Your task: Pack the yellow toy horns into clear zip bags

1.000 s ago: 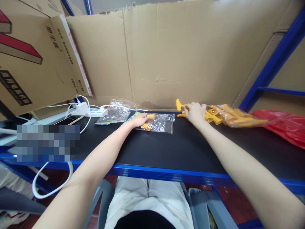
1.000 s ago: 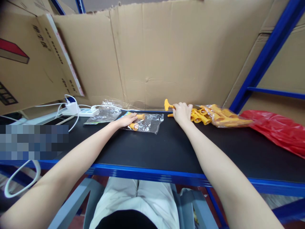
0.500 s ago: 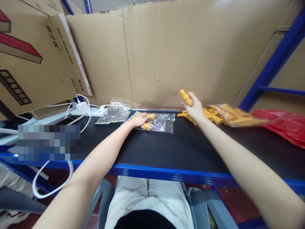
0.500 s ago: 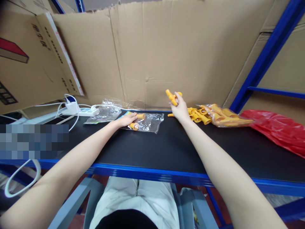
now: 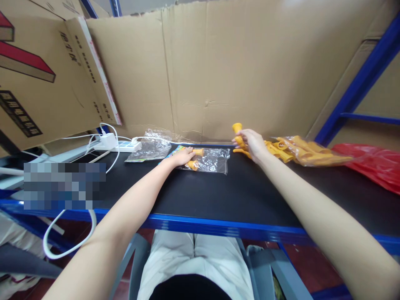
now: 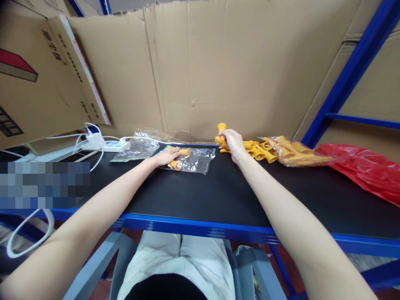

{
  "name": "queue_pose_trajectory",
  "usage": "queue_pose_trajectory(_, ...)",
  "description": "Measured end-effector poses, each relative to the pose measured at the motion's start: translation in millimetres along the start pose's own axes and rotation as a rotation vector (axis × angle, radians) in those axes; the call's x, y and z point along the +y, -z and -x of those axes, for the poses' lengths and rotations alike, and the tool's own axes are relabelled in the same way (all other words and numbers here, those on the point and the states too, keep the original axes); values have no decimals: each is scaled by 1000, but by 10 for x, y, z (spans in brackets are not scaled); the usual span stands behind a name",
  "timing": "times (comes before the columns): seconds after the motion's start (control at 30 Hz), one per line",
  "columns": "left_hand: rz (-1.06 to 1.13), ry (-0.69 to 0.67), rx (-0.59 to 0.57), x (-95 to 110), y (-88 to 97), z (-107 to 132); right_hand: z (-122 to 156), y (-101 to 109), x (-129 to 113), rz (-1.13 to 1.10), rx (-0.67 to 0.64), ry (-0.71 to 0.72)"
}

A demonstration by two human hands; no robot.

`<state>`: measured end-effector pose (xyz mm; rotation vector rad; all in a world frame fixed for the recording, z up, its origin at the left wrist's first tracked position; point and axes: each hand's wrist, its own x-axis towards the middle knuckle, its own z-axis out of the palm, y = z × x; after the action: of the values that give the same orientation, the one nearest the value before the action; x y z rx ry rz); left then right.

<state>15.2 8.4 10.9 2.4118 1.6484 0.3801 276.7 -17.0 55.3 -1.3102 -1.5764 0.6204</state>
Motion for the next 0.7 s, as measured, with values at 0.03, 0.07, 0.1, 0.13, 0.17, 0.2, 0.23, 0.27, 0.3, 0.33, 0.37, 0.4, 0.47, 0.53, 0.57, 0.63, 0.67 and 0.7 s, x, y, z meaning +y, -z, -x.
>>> queue_pose_trajectory(0.03,0,-3,2,-2,1,1,15,1,3,11,-42,-26)
queue_pose_trajectory(0.07,-1,-6,2,-2,2,2,31,2,6,32,-89,-59)
queue_pose_trajectory(0.1,-2,-9,1,-3,4,3,47,5,6,76,-142,-90)
queue_pose_trajectory(0.13,-3,-12,1,-4,6,4,63,12,2,152,-210,-108)
queue_pose_trajectory(0.17,-3,-14,2,-5,7,4,77,22,-6,235,-270,-117)
queue_pose_trajectory(0.2,-3,-18,3,-6,7,4,90,37,-19,315,-315,-119)
queue_pose_trajectory(0.23,-4,-22,4,-8,6,2,101,55,-36,388,-346,-115)
queue_pose_trajectory(0.27,-3,-25,7,-10,4,0,112,76,-57,450,-370,-109)
queue_pose_trajectory(0.3,-3,-22,9,-13,2,-3,121,98,-81,502,-392,-102)
queue_pose_trajectory(0.33,-2,-19,10,-16,-1,-6,131,119,-106,551,-413,-99)
queue_pose_trajectory(0.37,0,-16,11,-20,-4,-10,142,139,-132,597,-440,-95)
queue_pose_trajectory(0.4,4,-16,10,-24,-7,-14,154,156,-157,641,-470,-90)
queue_pose_trajectory(0.47,10,-16,6,-34,-13,-21,179,179,-202,729,-523,-82)
queue_pose_trajectory(0.53,10,-17,-2,-43,-17,-27,203,190,-234,803,-553,-83)
queue_pose_trajectory(0.57,7,-15,-6,-47,-18,-30,213,194,-245,824,-566,-85)
queue_pose_trajectory(0.63,4,-15,-8,-51,-19,-33,227,199,-258,841,-587,-80)
queue_pose_trajectory(0.67,4,-17,-7,-51,-19,-33,231,199,-260,835,-596,-71)
queue_pose_trajectory(0.7,4,-18,-5,-49,-18,-33,233,195,-260,817,-604,-60)
